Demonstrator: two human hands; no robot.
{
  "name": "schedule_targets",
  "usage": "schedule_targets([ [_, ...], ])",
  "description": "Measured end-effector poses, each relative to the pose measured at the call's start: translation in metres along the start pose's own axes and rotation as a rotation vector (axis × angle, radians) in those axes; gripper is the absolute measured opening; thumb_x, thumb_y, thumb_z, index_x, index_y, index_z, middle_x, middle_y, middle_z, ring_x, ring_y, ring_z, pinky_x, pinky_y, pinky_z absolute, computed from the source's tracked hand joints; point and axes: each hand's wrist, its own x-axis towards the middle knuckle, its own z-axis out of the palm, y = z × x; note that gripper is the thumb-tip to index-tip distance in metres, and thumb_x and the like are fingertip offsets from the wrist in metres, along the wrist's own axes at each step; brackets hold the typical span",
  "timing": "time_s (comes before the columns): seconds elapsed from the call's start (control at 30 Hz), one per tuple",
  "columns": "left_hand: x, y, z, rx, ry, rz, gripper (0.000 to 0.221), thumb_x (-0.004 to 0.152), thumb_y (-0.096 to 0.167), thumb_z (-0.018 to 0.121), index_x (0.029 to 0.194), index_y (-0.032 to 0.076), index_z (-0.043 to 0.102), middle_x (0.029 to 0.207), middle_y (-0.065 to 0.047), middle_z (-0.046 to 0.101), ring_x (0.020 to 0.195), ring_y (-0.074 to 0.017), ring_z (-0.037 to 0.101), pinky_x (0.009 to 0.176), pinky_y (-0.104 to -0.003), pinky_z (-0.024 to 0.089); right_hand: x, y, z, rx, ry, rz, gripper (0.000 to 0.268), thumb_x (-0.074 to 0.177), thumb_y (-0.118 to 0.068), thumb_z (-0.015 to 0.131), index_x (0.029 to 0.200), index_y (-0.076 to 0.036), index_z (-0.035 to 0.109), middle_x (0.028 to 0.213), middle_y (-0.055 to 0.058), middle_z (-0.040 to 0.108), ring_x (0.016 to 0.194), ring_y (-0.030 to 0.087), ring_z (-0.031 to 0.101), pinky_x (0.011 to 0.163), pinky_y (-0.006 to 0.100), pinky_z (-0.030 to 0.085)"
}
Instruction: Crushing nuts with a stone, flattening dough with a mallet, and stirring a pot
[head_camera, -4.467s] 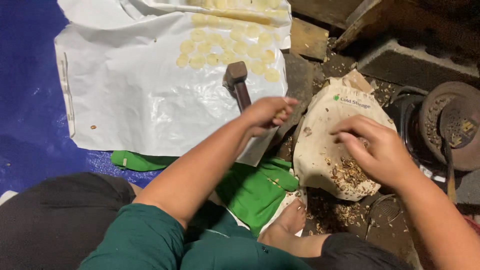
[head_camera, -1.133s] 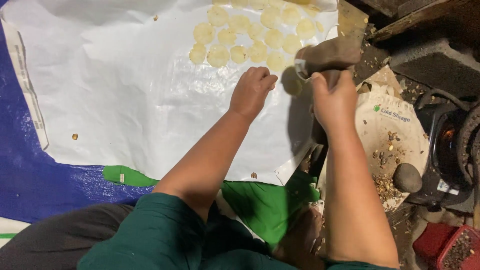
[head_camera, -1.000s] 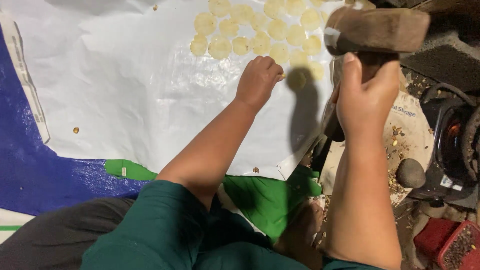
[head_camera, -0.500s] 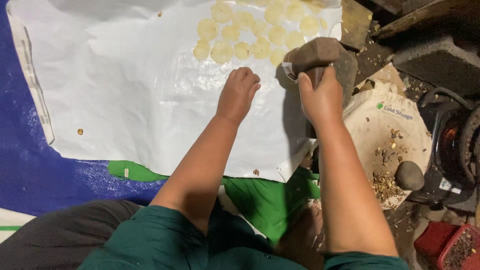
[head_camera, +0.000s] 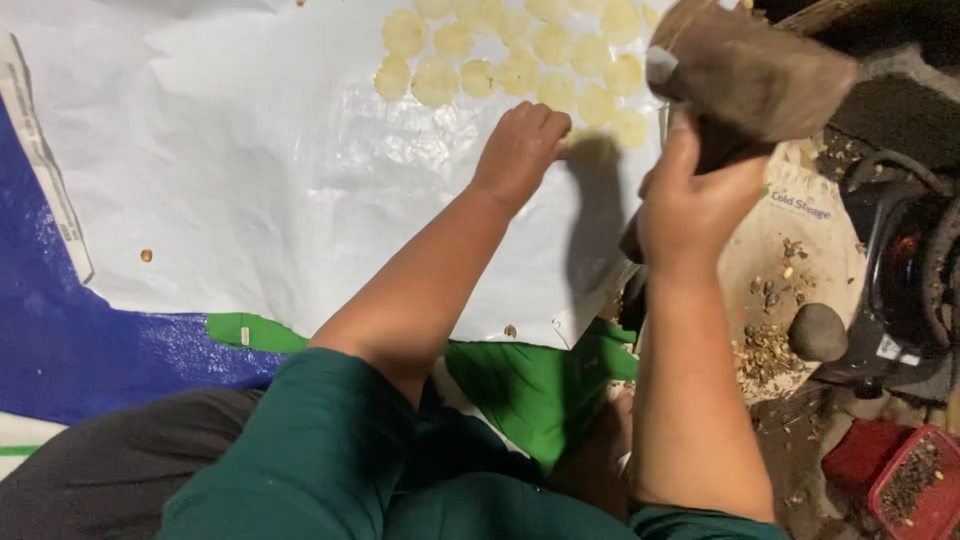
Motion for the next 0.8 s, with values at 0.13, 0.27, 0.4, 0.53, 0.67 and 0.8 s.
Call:
schedule_targets([
  [0.13,-0.019,-0.013,-0.033,-0.005,0.092,-0.090,0.017,0.090,0.020,0.072,0.094,0.011,0.058,0.087,-0.008,0.053,0.082,-0.0311,0.057,0.075,-0.041,0.050,-0.048,0.044,0.058,-0.489,-0.115,0.503,0.037,0.093,-0.024,0.071,0.109,0.006,0.060,0.091,0.034,0.071,0.091,0.054,0.070,0.079,0.066,0.055],
  [0.27,-0.035,-0.002,-0.054,0.000,0.098,-0.143,0.001,0.101,0.009,0.063,0.101,0.009,0.062,0.096,-0.007,0.057,0.091,-0.0264,0.061,0.082,-0.034,0.052,-0.052,0.064,0.060,-0.539,-0.407,0.556,0.061,0.100,-0.037,0.065,0.134,0.009,0.045,0.097,0.031,0.070,0.090,0.047,0.072,0.071,0.058,0.060],
  [0.4,-0.032,0.003,-0.039,0.012,0.093,-0.128,0.014,0.102,0.008,0.060,0.115,0.013,0.061,0.100,-0.006,0.059,0.097,-0.0257,0.062,0.087,-0.036,0.054,-0.027,0.021,0.036,-0.364,-0.333,0.623,0.056,0.092,-0.051,0.072,0.106,0.003,0.063,0.089,0.028,0.070,0.095,0.049,0.070,0.079,0.062,0.053],
  [0.53,-0.008,0.006,-0.020,-0.080,0.042,-0.092,0.030,0.104,0.014,0.054,0.133,0.020,0.048,0.098,-0.002,0.060,0.096,-0.0255,0.062,0.088,-0.040,0.054,0.008,-0.010,-0.003,-0.131,-0.205,0.713,0.020,0.109,-0.016,0.060,0.114,-0.001,0.048,0.078,0.003,0.056,0.048,0.011,0.053,0.040,0.024,0.048],
  [0.67,-0.009,0.016,-0.026,0.026,0.091,-0.095,0.029,0.093,0.013,0.070,0.118,0.016,0.057,0.089,0.000,0.062,0.089,-0.0215,0.061,0.082,-0.037,0.050,-0.021,0.008,0.018,-0.170,0.095,0.064,0.022,0.099,-0.005,0.064,0.114,0.009,0.054,0.098,0.026,0.061,0.089,0.039,0.062,0.074,0.041,0.057],
  [0.8,-0.018,-0.005,-0.048,0.186,0.199,-0.193,0.009,0.101,0.012,0.056,0.109,0.013,0.051,0.089,-0.002,0.051,0.087,-0.0238,0.056,0.075,-0.037,0.048,-0.076,0.073,0.075,-0.609,-0.279,0.484,0.058,0.097,-0.029,0.068,0.135,0.006,0.043,0.089,0.026,0.070,0.084,0.046,0.073,0.066,0.058,0.063],
])
